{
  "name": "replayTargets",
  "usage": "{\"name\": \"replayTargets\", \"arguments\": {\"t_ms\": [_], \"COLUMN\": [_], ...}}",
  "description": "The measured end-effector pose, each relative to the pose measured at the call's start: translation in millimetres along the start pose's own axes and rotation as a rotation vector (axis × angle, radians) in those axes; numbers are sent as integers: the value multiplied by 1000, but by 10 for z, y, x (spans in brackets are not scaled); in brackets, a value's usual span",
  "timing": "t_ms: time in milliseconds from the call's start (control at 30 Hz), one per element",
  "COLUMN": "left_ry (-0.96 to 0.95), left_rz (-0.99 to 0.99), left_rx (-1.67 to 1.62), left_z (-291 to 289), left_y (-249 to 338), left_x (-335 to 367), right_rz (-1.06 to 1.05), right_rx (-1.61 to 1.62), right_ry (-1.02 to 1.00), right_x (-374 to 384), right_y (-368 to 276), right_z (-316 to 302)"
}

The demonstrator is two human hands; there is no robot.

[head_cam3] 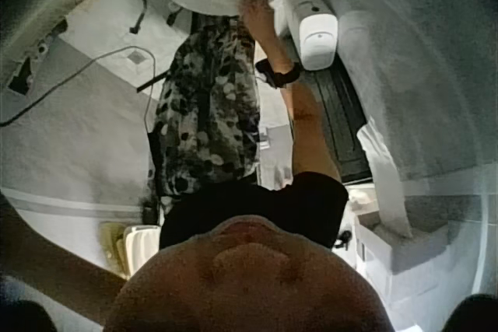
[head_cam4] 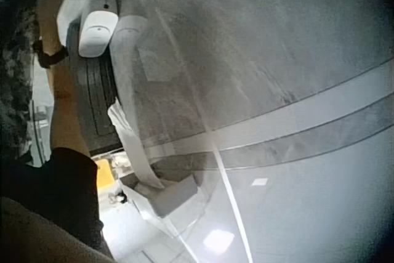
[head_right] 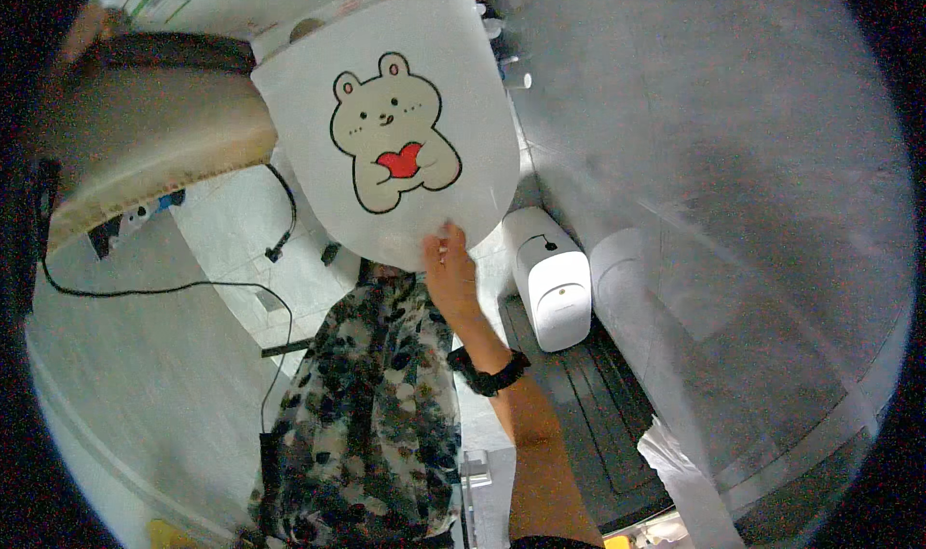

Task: The person wipes the exterior and interior surfaces of a toilet, including the tank, lid, and rim, with a cloth.

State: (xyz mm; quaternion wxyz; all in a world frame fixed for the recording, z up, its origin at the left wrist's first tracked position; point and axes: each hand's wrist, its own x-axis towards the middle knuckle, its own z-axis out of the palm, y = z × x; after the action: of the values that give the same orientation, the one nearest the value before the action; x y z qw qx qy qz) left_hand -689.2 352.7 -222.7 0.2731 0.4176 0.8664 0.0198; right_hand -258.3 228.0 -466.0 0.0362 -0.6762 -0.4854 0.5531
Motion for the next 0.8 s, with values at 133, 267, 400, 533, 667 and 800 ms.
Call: {"name": "replayTargets", "arguments": {"t_ms": [133,267,400,533,667,800], "left_ry": [124,254,313,208,283,314], "left_rz": [-11,96,51,-255,-297,-319], "left_rx": [173,315,357,108,53,10], "left_z": [1,97,4,202,102,127], "left_y": [-244,-566,-511,-207,-131,-97], "left_x": [314,704,723,635,530,508], "right_rz": [-221,-351,-270,-74,2,-129], "right_rx": [-344,-449,-509,-631,-657,-876], "right_ry": [198,471,495,170,-5,6], "right_x": [569,1545,2262,2807,2866,2817], "right_y": [-556,-779,-1059,-962,-1040,-1106], "right_z": [-503,-799,-704,-917,-749,-710]}}
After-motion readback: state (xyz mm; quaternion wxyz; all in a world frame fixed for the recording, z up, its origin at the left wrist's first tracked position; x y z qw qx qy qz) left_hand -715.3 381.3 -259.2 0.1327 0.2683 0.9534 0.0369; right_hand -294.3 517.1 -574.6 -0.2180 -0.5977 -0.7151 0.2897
